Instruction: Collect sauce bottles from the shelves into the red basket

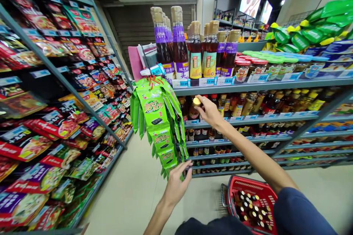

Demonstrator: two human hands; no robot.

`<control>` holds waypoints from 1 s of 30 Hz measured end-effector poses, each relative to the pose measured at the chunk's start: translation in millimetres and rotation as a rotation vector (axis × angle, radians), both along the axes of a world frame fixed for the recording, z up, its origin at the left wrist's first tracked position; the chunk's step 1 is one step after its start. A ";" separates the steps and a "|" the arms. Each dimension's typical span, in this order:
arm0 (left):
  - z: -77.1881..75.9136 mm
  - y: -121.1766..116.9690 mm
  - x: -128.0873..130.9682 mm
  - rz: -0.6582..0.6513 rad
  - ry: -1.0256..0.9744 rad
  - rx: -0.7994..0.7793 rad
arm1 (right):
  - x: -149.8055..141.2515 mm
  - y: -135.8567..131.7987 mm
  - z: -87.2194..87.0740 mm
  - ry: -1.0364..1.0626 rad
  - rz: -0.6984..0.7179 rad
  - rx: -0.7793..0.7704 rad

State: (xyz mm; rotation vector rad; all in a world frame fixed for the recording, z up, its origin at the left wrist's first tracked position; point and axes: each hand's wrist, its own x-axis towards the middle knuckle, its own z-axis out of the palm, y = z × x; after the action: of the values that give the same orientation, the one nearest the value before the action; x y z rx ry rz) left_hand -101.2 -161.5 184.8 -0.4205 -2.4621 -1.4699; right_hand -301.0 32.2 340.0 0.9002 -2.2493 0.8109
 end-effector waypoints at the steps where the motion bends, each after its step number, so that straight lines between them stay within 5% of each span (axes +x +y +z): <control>1: -3.5 3.4 2.0 0.004 -0.021 0.017 | -3.7 -1.6 -2.7 -0.002 -0.007 0.017; 11: -23.7 29.8 9.0 0.010 -0.220 0.229 | -39.4 -20.1 -25.5 -0.058 -0.132 0.065; 22: -35.2 45.4 5.5 -0.020 -0.333 0.392 | -28.0 -42.6 -5.1 -0.124 -0.422 0.318; 26: -22.2 44.8 -15.3 0.064 -0.372 0.324 | -3.7 -29.8 -22.4 -0.072 -0.393 0.326; 30: 15.5 54.2 -70.0 0.148 -0.152 -0.056 | 8.9 -5.9 -58.5 -0.239 -0.284 0.413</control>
State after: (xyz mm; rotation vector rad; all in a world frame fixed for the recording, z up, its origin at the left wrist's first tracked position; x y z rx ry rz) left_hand -171.2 -107.2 200.3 -0.1367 -2.5939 -1.4236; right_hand -292.2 26.3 281.5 0.6584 -2.7359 0.3437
